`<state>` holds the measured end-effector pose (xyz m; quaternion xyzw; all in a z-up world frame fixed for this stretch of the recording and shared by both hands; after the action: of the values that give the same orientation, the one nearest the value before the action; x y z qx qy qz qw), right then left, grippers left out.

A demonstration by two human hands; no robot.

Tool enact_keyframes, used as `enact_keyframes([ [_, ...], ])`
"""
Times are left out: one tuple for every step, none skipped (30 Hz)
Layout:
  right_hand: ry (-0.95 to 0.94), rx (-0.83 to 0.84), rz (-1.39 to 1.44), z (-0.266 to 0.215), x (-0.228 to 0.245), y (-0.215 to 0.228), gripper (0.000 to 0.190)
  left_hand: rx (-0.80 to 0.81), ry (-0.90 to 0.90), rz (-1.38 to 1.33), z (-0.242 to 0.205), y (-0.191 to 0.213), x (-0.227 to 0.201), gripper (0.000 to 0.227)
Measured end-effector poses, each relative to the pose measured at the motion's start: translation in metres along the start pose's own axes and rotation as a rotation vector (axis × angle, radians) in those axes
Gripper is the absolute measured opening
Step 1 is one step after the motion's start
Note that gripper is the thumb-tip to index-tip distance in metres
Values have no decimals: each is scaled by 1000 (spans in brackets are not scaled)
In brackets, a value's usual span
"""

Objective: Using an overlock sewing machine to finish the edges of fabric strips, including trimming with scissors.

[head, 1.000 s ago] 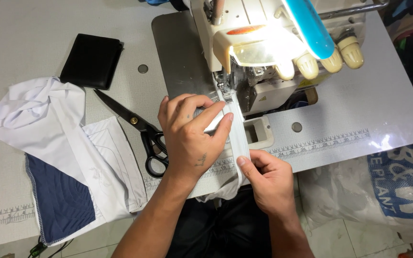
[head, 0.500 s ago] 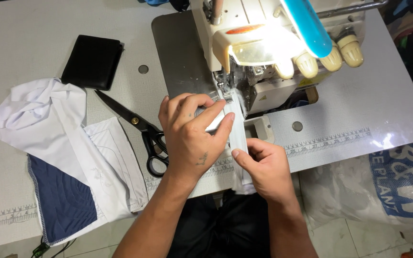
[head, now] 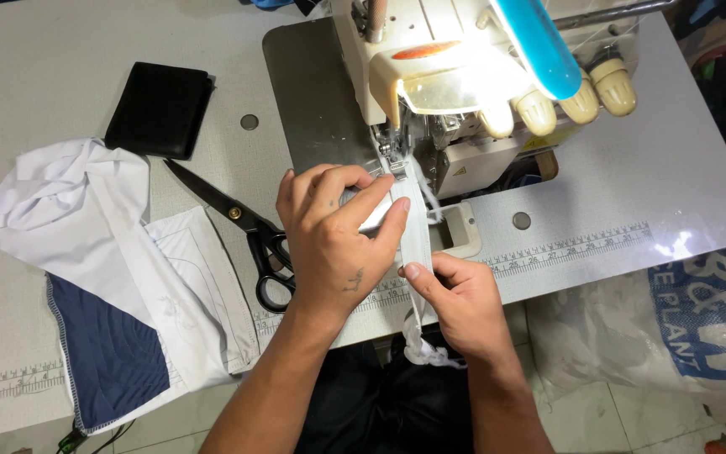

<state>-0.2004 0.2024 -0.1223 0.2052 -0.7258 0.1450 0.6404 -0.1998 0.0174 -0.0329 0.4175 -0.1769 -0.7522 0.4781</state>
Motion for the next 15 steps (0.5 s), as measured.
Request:
enact_keyframes([
  [5,3,-9,0,-1,0,27,-2,-2,5,0,0,0,14],
  [8,6,-17,-1,-1,0,29,-3,-3,10,-1,0,0,15],
  [7,7,-16,-2,-2,0,29,-2,-3,11,-1,0,0,15],
  [6,2,-26,-1,-3,1,34,-1,-4,10,-1,0,0,15],
  [4,-3,-35,-1,-3,1,41,0,-5,9,0,0,0,15],
  [4,-3,-35,-2,-1,0,41,0,-5,10,-1,0,0,15],
  [3,-7,-28,-2,0,0,43,3,1,13,-1,0,0,15],
  [2,-11,-23,-2,2,0,45,5,7,16,-1,-1,0,15],
  [4,-11,-23,-1,1,0,45,4,5,16,0,0,0,15],
  [3,-10,-18,0,0,0,41,2,5,15,0,0,-1,14],
  [3,-9,-13,0,-2,0,38,1,4,14,0,0,-1,13],
  [3,-9,-13,1,-1,0,38,1,5,15,0,1,-1,13],
  [0,-8,-2,1,0,-1,39,2,-2,12,1,2,-2,13],
  [-2,-8,9,2,1,-1,39,2,-9,9,1,2,-2,13],
  [-2,-7,8,2,3,-1,39,2,-9,10,1,2,-2,13],
])
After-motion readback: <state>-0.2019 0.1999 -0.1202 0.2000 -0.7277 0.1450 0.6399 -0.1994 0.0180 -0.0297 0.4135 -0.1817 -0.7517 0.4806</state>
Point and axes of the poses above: each hand's wrist, its own z-axis towards the middle knuckle, its own y-axis out of the back of the hand, x = y × z, the point moved 5 cm from there along z, towards the middle knuckle, and after that the axes turned 11 degrees about x, right-handed, at the moved point
